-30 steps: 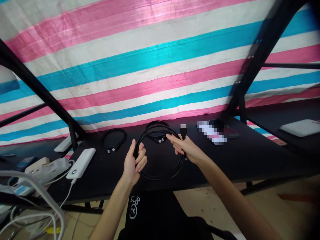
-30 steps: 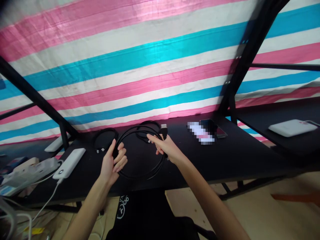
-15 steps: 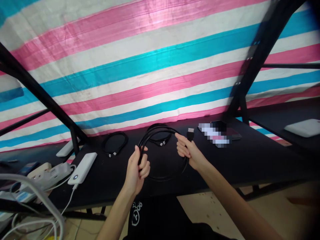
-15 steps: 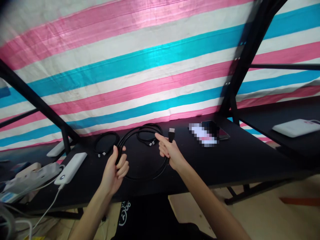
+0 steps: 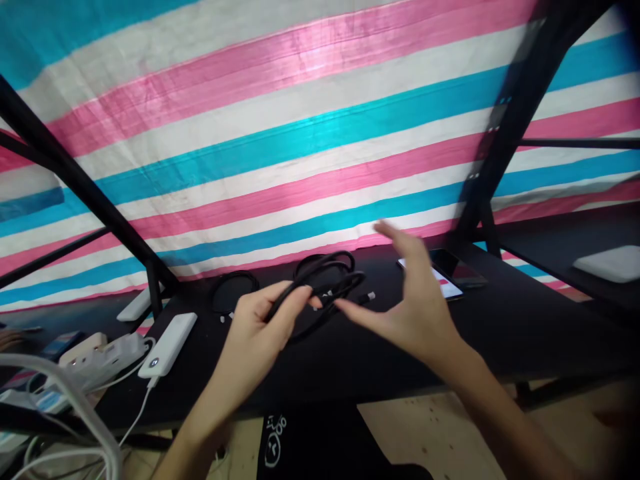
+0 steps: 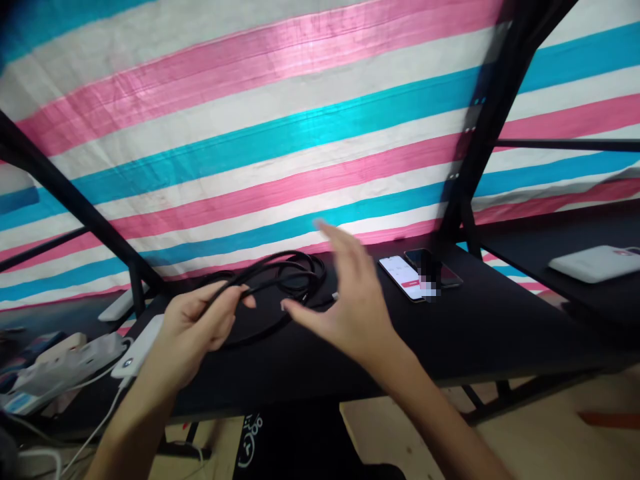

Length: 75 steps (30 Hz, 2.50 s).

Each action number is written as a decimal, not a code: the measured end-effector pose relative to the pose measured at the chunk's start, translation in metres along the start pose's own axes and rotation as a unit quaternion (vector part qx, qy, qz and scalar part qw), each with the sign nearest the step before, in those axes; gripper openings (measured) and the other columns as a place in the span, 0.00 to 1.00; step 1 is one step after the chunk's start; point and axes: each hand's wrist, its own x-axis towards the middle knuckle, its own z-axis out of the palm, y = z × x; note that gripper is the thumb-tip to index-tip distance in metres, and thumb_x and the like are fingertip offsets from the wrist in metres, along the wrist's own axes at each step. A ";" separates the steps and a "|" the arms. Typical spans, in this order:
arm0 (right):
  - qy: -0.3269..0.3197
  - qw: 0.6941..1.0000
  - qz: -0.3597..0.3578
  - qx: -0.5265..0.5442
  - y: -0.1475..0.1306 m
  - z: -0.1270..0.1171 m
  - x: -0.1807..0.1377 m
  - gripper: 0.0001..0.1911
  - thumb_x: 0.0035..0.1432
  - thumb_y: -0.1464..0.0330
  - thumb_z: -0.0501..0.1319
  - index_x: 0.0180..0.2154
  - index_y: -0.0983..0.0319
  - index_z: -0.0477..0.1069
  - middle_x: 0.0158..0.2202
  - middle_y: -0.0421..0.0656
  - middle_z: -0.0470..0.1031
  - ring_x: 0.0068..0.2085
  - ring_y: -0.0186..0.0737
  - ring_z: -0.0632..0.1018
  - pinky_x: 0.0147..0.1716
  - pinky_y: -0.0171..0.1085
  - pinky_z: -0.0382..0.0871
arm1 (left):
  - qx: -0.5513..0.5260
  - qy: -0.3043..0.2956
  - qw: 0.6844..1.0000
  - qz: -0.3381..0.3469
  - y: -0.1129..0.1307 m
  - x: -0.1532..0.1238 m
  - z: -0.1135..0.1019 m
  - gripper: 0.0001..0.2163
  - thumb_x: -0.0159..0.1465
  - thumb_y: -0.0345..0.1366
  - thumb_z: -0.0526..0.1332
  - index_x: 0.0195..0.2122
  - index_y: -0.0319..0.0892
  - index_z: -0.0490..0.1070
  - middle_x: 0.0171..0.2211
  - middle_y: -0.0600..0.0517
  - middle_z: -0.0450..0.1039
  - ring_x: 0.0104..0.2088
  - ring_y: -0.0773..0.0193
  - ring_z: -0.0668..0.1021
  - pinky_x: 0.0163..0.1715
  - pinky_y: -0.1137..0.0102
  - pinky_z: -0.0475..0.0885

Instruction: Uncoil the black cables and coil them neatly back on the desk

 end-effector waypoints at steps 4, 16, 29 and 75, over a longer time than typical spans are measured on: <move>-0.106 0.992 -0.042 0.045 -0.022 0.000 0.014 0.16 0.53 0.71 0.63 0.45 0.61 0.71 0.42 0.45 0.76 0.43 0.43 0.75 0.44 0.39 0.68 | 0.027 -0.033 0.999 0.026 0.000 0.009 0.008 0.13 0.61 0.39 0.61 0.22 0.38 0.73 0.13 0.59 0.52 0.15 0.76 0.55 0.14 0.77 0.48; -0.078 0.805 0.406 0.426 0.035 0.040 0.017 0.26 0.46 0.52 0.66 0.20 0.61 0.54 0.16 0.29 0.45 0.16 0.22 0.46 0.12 0.28 0.36 | -0.272 0.010 0.954 -0.128 -0.093 0.037 0.020 0.16 0.55 0.45 0.67 0.26 0.41 0.63 0.14 0.65 0.44 0.14 0.77 0.51 0.13 0.79 0.48; 0.083 0.696 0.418 0.578 0.043 0.050 0.018 0.30 0.41 0.51 0.70 0.22 0.61 0.52 0.17 0.28 0.43 0.16 0.22 0.43 0.10 0.24 0.34 | -0.241 0.039 0.956 -0.165 -0.116 0.013 0.040 0.31 0.54 0.40 0.68 0.57 0.43 0.58 0.42 0.48 0.74 0.38 0.61 0.79 0.43 0.67 0.71; -0.279 0.846 0.443 -0.095 0.175 0.138 -0.031 0.26 0.62 0.63 0.52 0.58 0.68 0.62 0.36 0.49 0.76 0.46 0.48 0.75 0.47 0.43 0.64 | 0.120 -0.011 0.964 -0.238 -0.218 0.104 0.020 0.20 0.64 0.50 0.50 0.40 0.37 0.71 0.22 0.46 0.75 0.20 0.60 0.77 0.23 0.69 0.71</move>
